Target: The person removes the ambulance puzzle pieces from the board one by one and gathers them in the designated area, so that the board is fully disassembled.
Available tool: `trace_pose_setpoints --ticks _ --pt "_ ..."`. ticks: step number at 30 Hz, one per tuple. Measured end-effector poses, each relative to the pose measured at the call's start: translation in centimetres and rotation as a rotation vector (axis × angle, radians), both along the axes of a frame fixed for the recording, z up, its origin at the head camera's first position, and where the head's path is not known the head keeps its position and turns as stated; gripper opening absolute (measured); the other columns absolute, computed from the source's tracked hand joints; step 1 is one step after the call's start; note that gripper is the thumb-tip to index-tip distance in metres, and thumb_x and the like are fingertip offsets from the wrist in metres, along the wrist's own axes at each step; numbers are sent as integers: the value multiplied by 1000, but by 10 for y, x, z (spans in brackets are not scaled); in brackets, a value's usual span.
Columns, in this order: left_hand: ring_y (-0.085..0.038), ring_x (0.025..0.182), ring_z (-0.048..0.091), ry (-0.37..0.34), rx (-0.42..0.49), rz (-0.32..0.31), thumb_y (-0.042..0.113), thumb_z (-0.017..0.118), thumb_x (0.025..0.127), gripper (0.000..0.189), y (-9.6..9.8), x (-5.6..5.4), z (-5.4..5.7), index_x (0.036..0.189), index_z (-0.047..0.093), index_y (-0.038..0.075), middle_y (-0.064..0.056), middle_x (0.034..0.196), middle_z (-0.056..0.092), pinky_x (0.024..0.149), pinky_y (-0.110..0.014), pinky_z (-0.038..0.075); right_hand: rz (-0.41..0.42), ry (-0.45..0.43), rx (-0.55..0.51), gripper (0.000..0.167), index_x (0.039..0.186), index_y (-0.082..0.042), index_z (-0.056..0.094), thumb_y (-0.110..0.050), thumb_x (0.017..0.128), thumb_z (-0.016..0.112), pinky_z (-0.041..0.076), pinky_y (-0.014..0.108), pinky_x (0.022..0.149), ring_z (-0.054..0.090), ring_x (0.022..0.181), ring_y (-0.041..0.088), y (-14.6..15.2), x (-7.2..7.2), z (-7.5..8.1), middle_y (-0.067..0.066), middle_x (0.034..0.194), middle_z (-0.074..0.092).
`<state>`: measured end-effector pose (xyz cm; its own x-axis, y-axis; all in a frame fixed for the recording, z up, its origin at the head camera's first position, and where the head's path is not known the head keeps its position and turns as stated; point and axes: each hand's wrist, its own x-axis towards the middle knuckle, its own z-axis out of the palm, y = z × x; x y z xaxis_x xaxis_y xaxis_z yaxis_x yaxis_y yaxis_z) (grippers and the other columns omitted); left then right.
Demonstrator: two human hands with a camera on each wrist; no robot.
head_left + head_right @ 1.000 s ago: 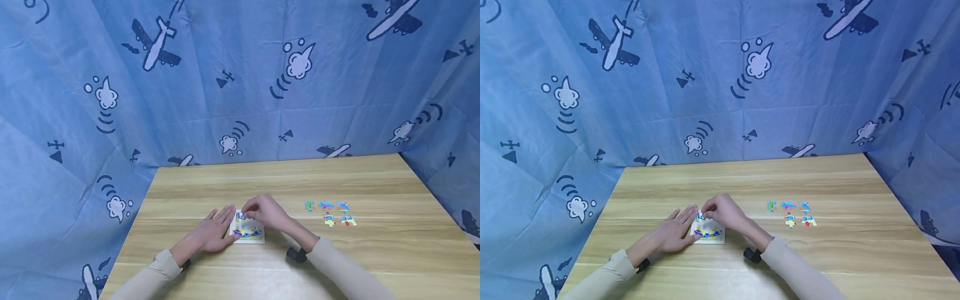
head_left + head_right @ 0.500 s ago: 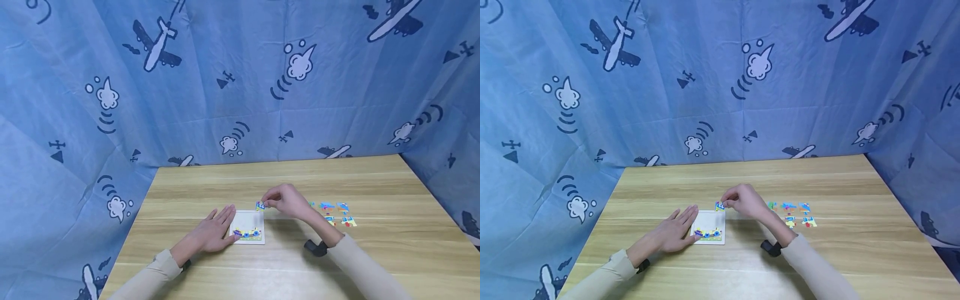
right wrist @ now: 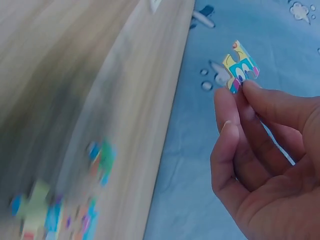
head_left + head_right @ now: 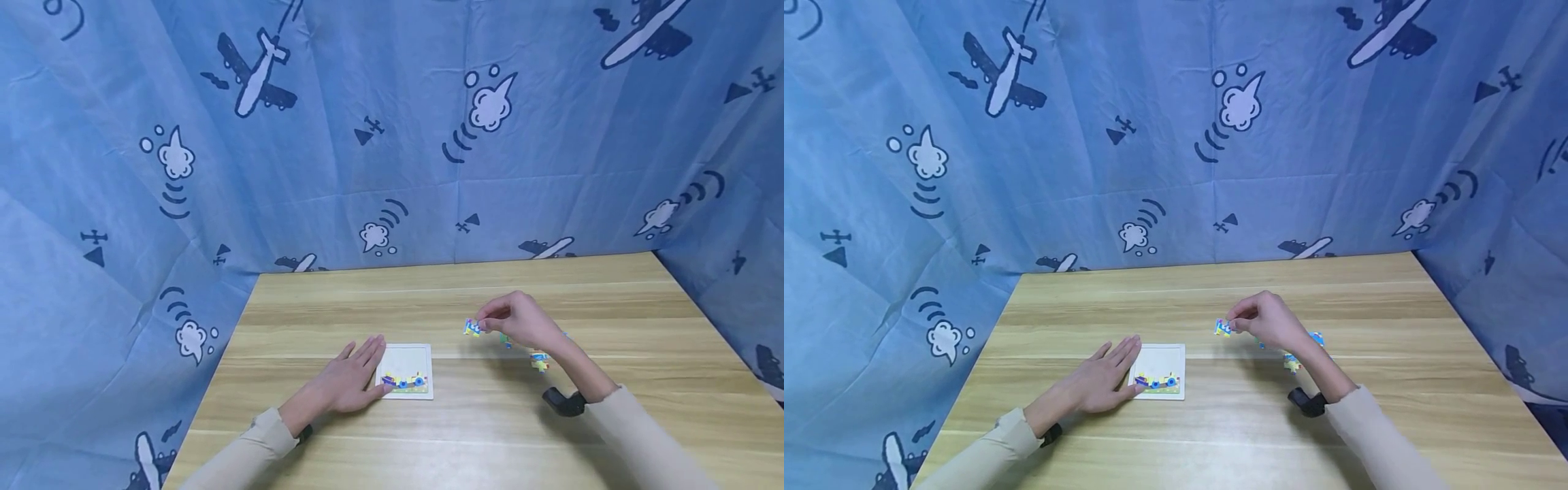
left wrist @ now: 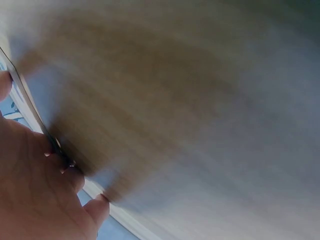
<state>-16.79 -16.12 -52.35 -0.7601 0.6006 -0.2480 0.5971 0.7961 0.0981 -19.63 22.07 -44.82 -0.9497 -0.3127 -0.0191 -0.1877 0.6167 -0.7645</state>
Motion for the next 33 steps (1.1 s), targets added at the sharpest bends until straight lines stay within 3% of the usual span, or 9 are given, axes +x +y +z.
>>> trace_pose_setpoints --ticks 9,15,22,33 --pt "-20 167 11 -8 0 6 72 27 105 90 0 -1 -1 170 11 11 -4 179 9 136 -51 16 -9 -7 81 9 95 -10 82 -7 96 74 55 25 67 74 86 21 36 4 -9 6 96 81" --pt "-19 167 10 -4 -15 3 73 26 105 91 0 -1 -3 170 10 11 -3 180 8 136 -50 16 2 -66 111 9 94 -9 81 -7 96 73 53 26 65 72 82 21 50 8 -20 3 92 81" --pt "-19 167 10 0 -20 3 74 24 105 91 0 -2 -3 170 10 11 -3 179 7 136 -50 16 18 -98 124 7 92 -7 81 -5 94 74 51 23 60 66 71 13 57 11 -31 3 86 80" --pt "-20 167 12 11 -12 -2 71 27 106 90 0 -1 -1 170 12 10 -5 179 10 136 -50 18 42 -105 148 13 91 -7 80 0 94 71 47 23 55 60 64 12 59 15 -36 3 84 79"
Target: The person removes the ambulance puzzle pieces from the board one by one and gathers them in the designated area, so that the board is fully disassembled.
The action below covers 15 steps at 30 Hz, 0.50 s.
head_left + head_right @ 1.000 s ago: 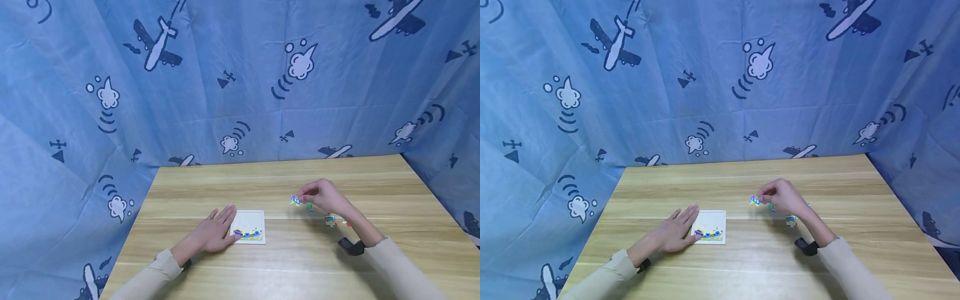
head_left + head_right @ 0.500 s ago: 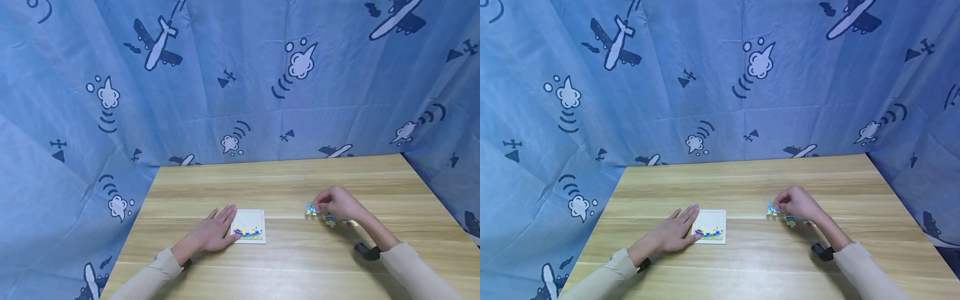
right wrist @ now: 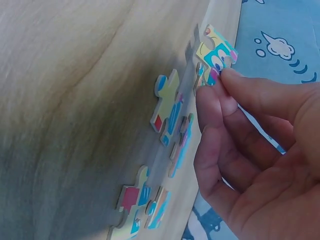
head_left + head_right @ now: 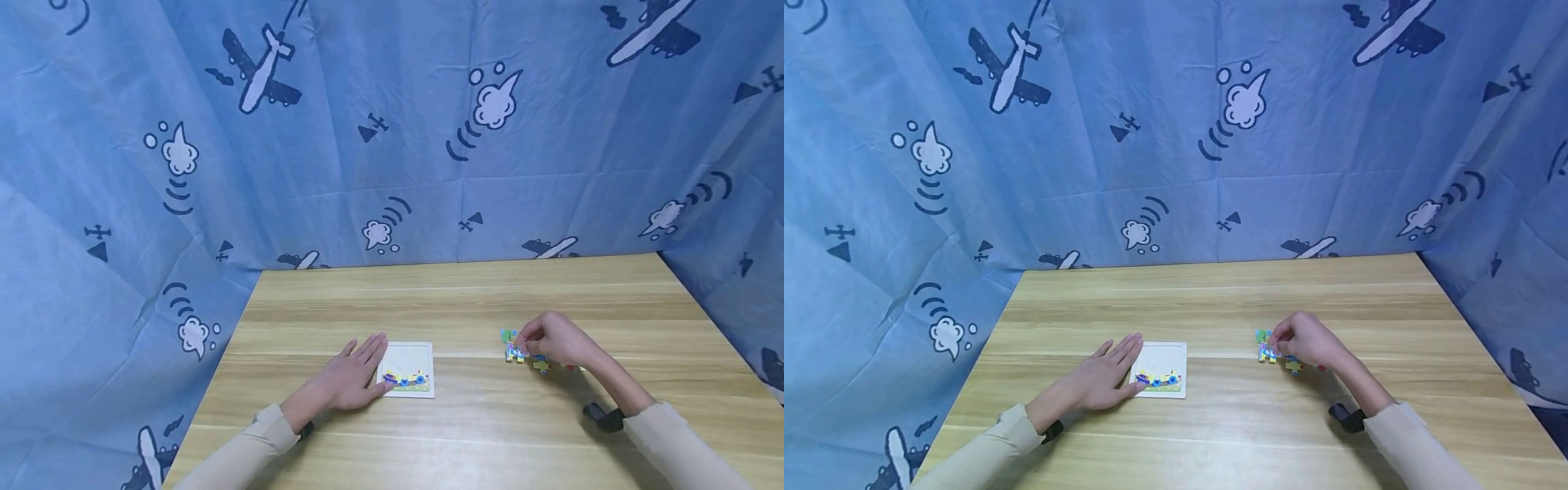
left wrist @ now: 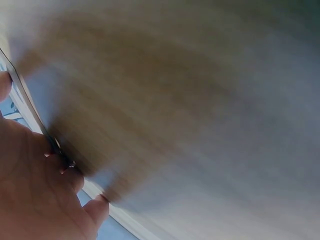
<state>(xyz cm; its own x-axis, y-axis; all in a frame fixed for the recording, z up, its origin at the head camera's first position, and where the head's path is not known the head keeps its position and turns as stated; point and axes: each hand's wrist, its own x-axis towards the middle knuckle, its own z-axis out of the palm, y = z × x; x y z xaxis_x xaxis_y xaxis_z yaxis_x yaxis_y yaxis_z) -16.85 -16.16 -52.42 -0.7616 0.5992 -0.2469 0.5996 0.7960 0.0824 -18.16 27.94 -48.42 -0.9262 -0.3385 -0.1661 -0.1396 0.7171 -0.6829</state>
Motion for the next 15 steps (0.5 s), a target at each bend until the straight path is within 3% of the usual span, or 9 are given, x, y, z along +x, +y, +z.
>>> trace_pose_setpoints --ticks 7,15 --pt "-20 167 13 0 7 -2 71 27 106 90 0 1 0 170 13 9 -6 179 11 135 -51 19 13 25 11 12 89 -5 80 3 91 71 50 23 60 64 71 12 -3 1 -5 3 84 79" --pt "-20 167 12 1 -7 -5 72 24 105 91 0 -1 0 170 11 10 -5 179 9 136 -50 18 5 42 77 9 87 -5 79 1 88 73 47 24 61 57 69 12 -9 1 -3 1 80 76"
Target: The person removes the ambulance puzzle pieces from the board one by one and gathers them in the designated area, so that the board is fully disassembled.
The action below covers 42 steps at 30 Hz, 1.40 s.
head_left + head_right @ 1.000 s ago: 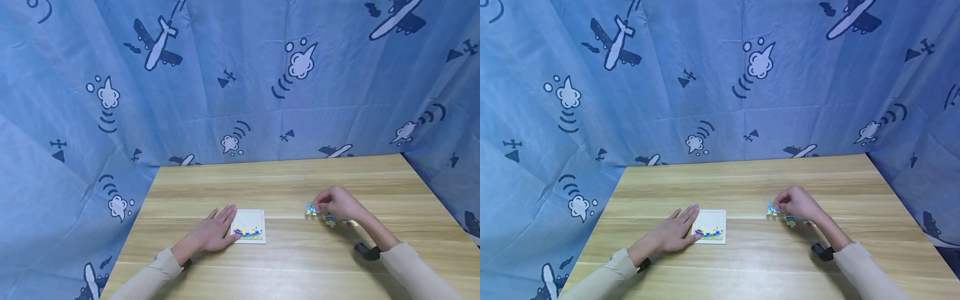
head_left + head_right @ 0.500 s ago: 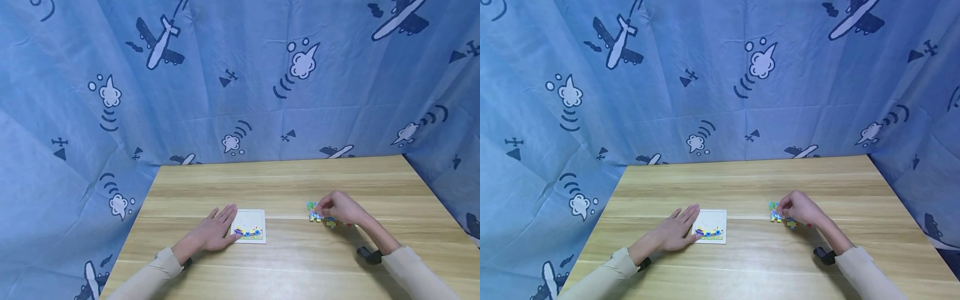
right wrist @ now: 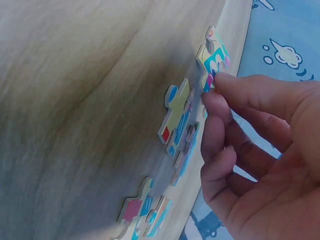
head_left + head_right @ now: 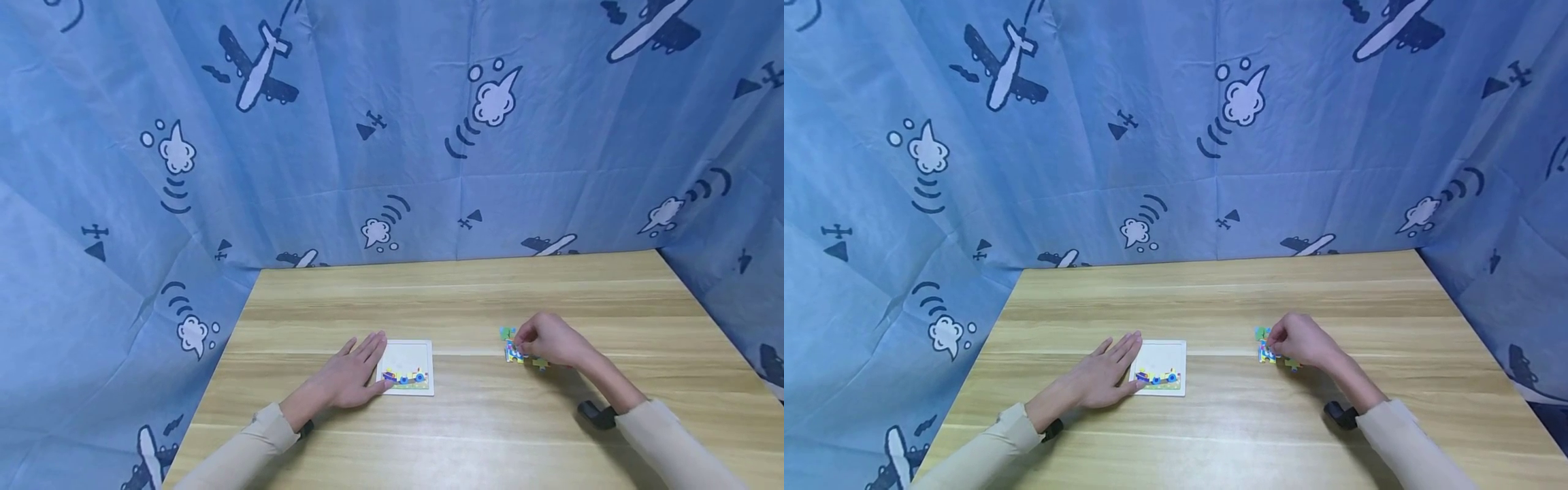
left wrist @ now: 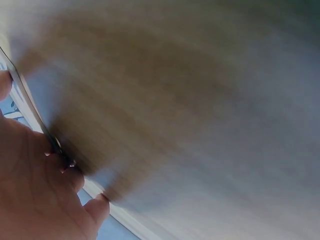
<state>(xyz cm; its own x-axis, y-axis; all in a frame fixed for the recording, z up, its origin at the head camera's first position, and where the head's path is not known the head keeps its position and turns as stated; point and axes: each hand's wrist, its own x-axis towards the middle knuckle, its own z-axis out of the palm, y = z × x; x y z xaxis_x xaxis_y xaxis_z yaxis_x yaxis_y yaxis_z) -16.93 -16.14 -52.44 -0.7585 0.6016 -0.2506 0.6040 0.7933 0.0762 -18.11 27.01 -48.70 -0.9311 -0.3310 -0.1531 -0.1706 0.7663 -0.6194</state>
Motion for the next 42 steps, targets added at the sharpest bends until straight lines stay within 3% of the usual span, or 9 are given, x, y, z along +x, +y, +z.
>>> trace_pose_setpoints --ticks 16,34,42 --pt "-19 167 11 -12 -7 4 73 24 105 91 0 0 4 170 10 11 -4 179 8 136 -50 17 1 43 101 13 75 -10 74 -2 85 75 43 25 63 52 64 10 -8 -4 -4 -7 66 65" --pt "-21 167 12 -18 -1 2 71 25 106 90 1 1 5 170 10 10 -5 179 8 136 -50 17 1 37 93 10 79 -8 78 -2 86 76 46 24 63 55 67 9 -7 -3 -5 -4 73 73" --pt "-22 167 12 -29 5 11 70 28 106 89 2 2 7 170 12 9 -6 179 9 135 -51 19 -29 43 52 8 86 -8 80 -7 91 73 50 26 64 59 67 11 -8 -3 7 -1 78 76"
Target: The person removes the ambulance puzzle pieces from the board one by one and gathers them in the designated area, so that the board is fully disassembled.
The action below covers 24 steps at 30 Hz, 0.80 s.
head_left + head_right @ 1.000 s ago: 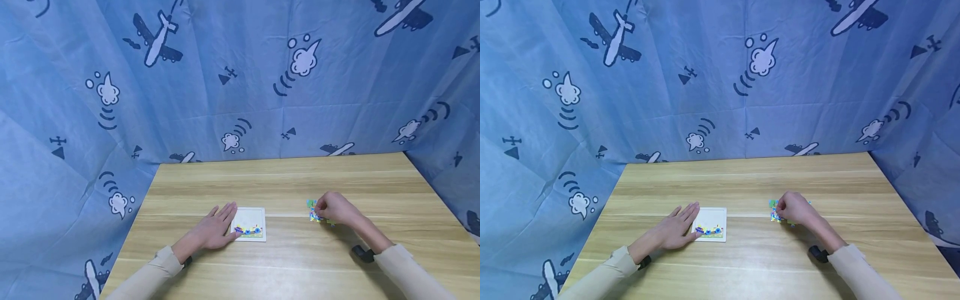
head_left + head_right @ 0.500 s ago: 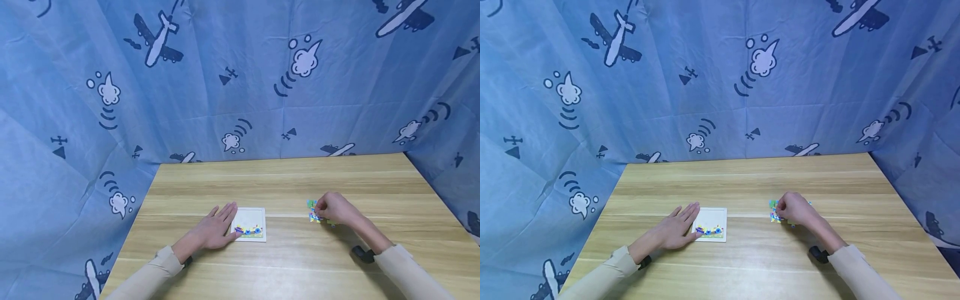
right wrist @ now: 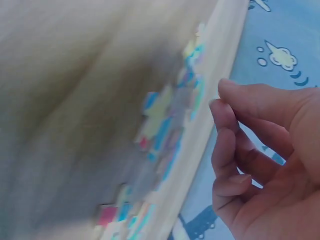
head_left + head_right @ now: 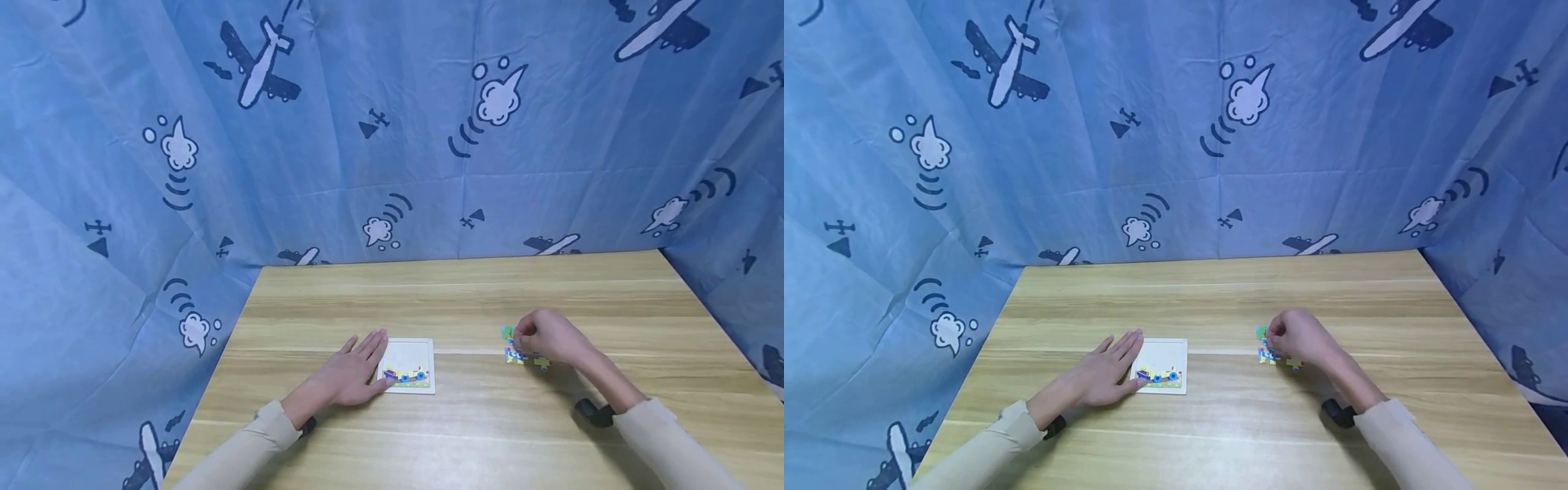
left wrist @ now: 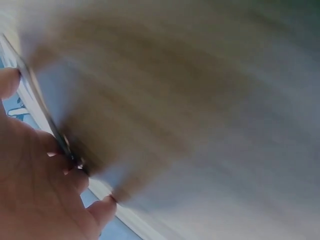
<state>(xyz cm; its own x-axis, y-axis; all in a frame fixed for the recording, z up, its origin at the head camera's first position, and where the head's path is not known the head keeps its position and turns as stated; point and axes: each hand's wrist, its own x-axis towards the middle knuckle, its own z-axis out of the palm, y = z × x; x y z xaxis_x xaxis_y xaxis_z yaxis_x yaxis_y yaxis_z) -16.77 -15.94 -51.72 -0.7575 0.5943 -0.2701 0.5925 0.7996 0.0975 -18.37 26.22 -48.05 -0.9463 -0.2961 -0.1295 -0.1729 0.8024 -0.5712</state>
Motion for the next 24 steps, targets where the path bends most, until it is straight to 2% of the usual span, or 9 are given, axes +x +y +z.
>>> trace_pose_setpoints --ticks 6,12,18,24 --pt "-23 167 11 -11 6 3 67 29 107 89 4 1 3 169 13 6 -9 179 10 135 -50 21 0 105 -25 7 89 -7 81 -9 93 75 47 24 63 58 70 9 -15 1 12 -2 80 75" --pt "-25 167 11 0 30 -3 67 26 108 88 10 5 6 169 14 5 -11 179 9 135 -49 21 48 123 -80 5 89 -10 79 -10 93 77 48 22 63 58 71 6 -46 2 17 -5 78 72" --pt "-21 167 8 36 19 -57 72 22 106 91 17 13 3 170 10 8 -8 179 6 136 -47 19 94 128 -126 8 86 -13 79 -9 92 78 47 20 62 56 69 5 -78 6 10 -6 75 70" --pt "-22 167 12 57 6 -103 73 24 105 93 23 24 1 169 13 7 -9 179 9 135 -48 20 173 137 -143 7 83 -11 78 -9 90 80 46 19 61 54 65 2 -106 11 -2 -7 72 69"
